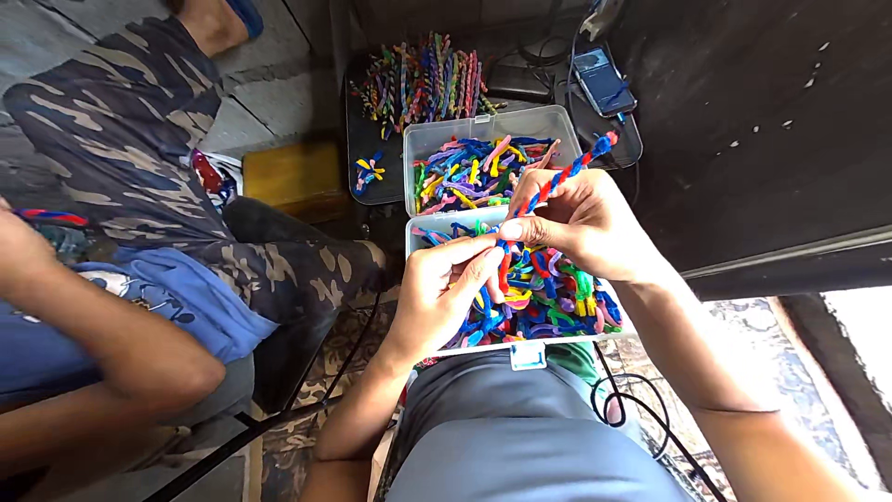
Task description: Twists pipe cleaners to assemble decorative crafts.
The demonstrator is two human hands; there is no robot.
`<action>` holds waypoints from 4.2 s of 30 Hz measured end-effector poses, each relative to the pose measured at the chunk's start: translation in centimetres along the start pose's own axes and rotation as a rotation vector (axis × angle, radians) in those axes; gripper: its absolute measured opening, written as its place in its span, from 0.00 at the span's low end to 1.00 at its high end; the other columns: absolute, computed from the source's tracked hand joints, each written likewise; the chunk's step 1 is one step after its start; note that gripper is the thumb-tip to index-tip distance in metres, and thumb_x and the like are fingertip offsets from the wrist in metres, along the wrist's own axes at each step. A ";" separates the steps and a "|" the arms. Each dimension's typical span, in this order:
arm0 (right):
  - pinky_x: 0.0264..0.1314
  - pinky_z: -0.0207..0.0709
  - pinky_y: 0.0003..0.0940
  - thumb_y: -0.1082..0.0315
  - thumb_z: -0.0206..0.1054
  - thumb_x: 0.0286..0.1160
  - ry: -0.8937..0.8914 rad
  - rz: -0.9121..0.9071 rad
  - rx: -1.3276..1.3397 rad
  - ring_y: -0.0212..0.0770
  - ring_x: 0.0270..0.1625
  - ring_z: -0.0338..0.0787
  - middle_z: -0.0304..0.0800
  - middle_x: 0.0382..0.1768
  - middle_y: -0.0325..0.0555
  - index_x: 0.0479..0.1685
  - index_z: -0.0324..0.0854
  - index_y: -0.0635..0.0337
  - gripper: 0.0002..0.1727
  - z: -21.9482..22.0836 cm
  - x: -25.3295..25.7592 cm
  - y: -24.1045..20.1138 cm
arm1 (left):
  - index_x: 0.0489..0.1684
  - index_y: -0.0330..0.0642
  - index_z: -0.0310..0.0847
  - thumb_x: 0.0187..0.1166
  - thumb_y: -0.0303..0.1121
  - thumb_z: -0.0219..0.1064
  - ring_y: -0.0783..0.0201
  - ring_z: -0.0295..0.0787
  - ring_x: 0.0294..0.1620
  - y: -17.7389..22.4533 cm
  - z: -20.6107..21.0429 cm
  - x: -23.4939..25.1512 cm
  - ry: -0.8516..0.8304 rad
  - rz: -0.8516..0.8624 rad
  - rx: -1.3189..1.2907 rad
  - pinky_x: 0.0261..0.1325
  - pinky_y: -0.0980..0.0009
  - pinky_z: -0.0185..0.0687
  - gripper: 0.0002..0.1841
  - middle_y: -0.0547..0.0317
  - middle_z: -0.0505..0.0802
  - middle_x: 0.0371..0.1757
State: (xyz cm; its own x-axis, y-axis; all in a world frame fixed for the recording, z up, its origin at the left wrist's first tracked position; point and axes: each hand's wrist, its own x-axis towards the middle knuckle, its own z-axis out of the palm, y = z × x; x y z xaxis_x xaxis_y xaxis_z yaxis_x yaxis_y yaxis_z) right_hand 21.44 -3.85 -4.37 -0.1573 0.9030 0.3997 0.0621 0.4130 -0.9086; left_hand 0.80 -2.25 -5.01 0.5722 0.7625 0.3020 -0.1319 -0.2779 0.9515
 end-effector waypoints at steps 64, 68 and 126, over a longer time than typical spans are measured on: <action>0.55 0.84 0.17 0.72 0.72 0.76 -0.029 -0.443 -0.145 0.25 0.53 0.88 0.90 0.46 0.40 0.42 0.91 0.64 0.05 -0.3 -0.5 -2.4 | 0.45 0.32 0.87 0.81 0.20 0.65 0.79 0.89 0.26 2.8 -0.6 1.1 -0.161 0.079 -0.138 0.33 0.82 0.89 0.05 0.67 0.93 0.29; 0.55 0.82 0.21 0.70 0.71 0.78 0.015 -0.541 -0.413 0.30 0.51 0.89 0.90 0.42 0.48 0.39 0.90 0.68 0.08 -0.2 -0.8 -3.0 | 0.45 0.32 0.86 0.80 0.20 0.65 0.79 0.89 0.26 2.9 -1.1 1.4 -0.205 0.038 -0.195 0.31 0.82 0.89 0.04 0.67 0.93 0.29; 0.14 0.70 0.15 0.61 0.51 0.93 -0.021 0.298 -0.172 0.21 0.12 0.72 0.72 0.15 0.31 0.39 0.76 0.57 0.14 2.0 -1.8 -1.6 | 0.41 0.31 0.89 0.81 0.26 0.61 0.61 0.81 0.21 0.7 0.1 0.4 0.012 0.450 1.074 0.20 0.71 0.72 0.10 0.51 0.85 0.28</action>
State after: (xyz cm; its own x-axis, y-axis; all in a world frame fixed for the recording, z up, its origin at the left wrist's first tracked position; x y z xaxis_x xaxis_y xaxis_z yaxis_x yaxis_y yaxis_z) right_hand 19.68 -6.39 -3.85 -0.1278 0.9850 0.1159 0.2733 0.1473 -0.9506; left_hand 0.99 -2.16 -4.24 0.6398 0.4732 0.6055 0.4359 -0.8724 0.2211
